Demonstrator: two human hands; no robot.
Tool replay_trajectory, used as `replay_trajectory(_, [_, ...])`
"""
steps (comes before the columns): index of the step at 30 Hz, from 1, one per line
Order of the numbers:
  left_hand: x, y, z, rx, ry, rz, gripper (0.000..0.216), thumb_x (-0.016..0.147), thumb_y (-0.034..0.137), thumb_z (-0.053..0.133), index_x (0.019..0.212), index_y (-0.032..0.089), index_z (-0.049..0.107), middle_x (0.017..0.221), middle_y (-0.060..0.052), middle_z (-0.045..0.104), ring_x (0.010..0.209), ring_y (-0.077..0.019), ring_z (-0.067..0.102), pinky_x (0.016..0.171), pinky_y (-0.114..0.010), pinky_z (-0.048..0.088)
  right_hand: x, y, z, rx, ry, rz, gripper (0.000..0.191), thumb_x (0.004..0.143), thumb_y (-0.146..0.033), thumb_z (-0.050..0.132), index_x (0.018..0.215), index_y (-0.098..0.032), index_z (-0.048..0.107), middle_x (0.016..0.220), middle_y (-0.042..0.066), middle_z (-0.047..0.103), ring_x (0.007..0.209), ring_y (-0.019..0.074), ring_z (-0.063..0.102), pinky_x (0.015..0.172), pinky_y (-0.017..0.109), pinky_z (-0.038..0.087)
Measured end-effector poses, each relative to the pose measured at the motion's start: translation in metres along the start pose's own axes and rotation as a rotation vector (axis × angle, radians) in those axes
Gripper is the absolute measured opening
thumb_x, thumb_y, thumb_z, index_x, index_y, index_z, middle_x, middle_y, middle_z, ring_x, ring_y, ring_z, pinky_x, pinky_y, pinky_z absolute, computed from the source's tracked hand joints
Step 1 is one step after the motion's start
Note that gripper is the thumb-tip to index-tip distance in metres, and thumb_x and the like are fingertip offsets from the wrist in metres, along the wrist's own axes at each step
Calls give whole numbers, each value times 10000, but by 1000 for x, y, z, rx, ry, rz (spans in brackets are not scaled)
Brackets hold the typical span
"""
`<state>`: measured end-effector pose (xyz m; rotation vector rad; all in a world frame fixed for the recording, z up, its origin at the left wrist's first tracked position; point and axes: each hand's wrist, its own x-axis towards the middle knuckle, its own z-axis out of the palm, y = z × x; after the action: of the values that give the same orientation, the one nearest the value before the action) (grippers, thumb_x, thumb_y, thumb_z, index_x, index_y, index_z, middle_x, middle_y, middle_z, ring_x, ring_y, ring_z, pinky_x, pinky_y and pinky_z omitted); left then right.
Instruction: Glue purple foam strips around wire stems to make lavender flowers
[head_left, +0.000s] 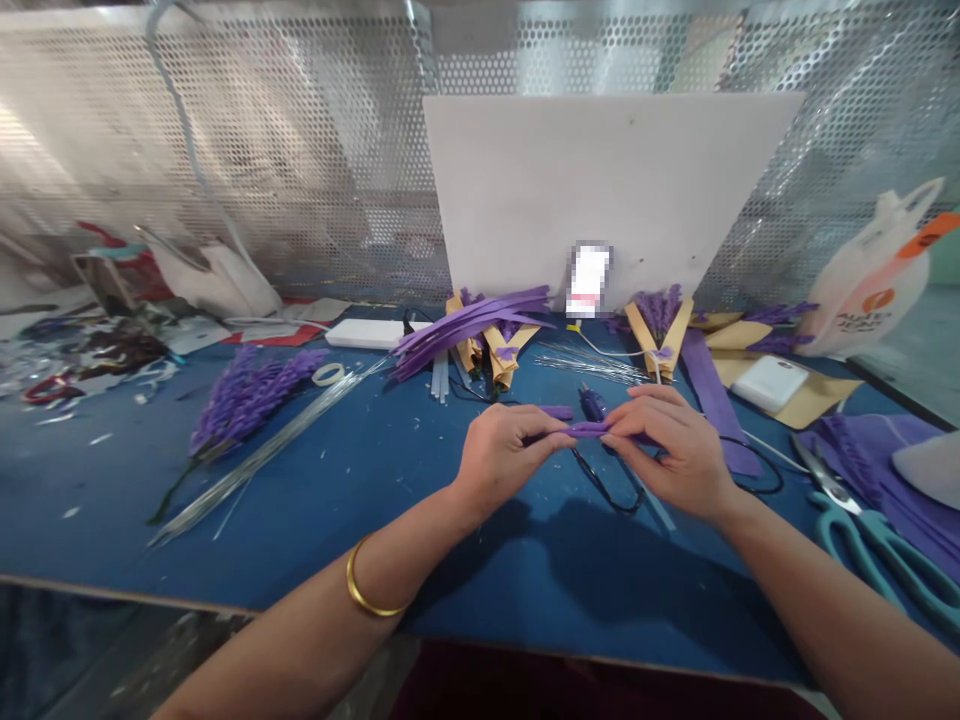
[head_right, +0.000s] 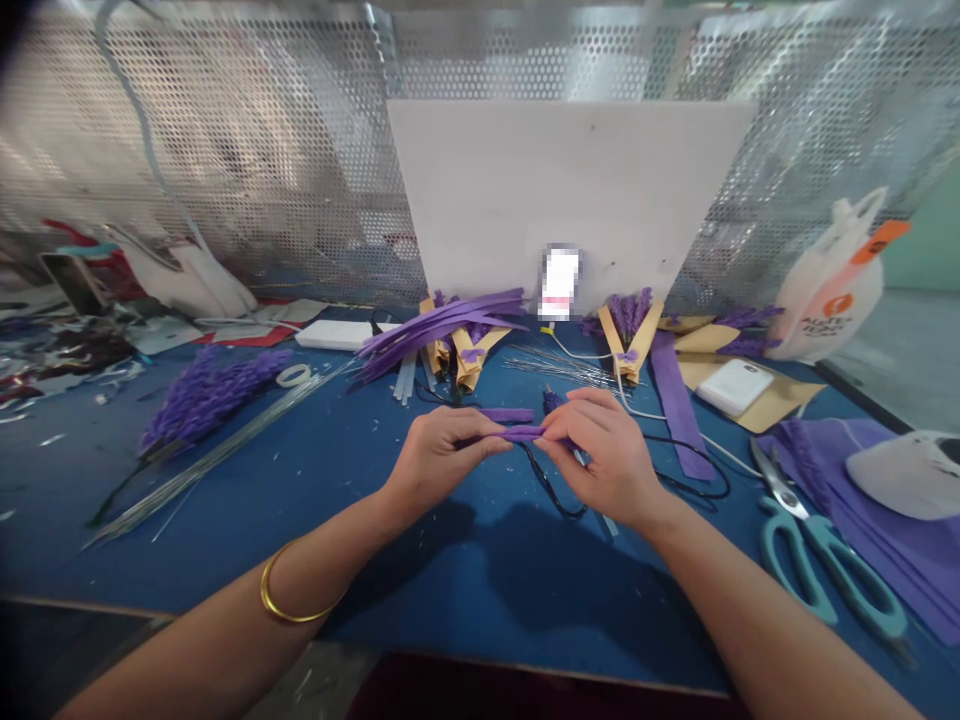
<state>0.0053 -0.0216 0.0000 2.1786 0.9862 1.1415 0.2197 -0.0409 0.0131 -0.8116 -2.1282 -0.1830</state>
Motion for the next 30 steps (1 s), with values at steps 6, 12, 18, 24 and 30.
replay_trajectory(6, [1,0,1,-13,14,-7,159,763,371,689,847,253,752,849,-11,739,798,-159,671,716,-250,502,0,0,1,-3,-21,-17,86,789,-145,633,785,-217,586,753,-10,694,716,141,657,914,400,455])
replay_trajectory(12, [2,1,0,-19,2,1,154,785,350,671,854,238,752,845,-24,739,768,-157,672,695,-258,507,-1,-1,2,-3,-43,-44,81,793,-155,628,790,-223,584,767,-10,696,718,140,656,915,401,456])
replay_trajectory(18, [1,1,1,-25,-28,-43,131,804,317,652,800,236,755,804,-16,736,791,-165,670,668,-249,489,-1,-3,3,-7,-68,-52,70,799,-168,627,784,-219,581,780,-5,704,717,139,655,924,407,447])
replay_trajectory(24, [0,0,2,-84,-37,-35,172,790,358,664,847,222,752,820,-25,734,703,-144,649,660,-256,484,-2,-2,4,-10,-63,-39,69,801,-179,628,790,-227,580,770,-5,701,716,144,652,913,411,455])
replay_trajectory(30, [0,3,2,17,-16,-15,143,807,342,648,777,238,742,786,-4,737,764,-160,662,749,-292,458,-2,-3,4,11,-79,-38,70,801,-184,629,779,-224,577,779,-5,701,715,139,652,920,405,447])
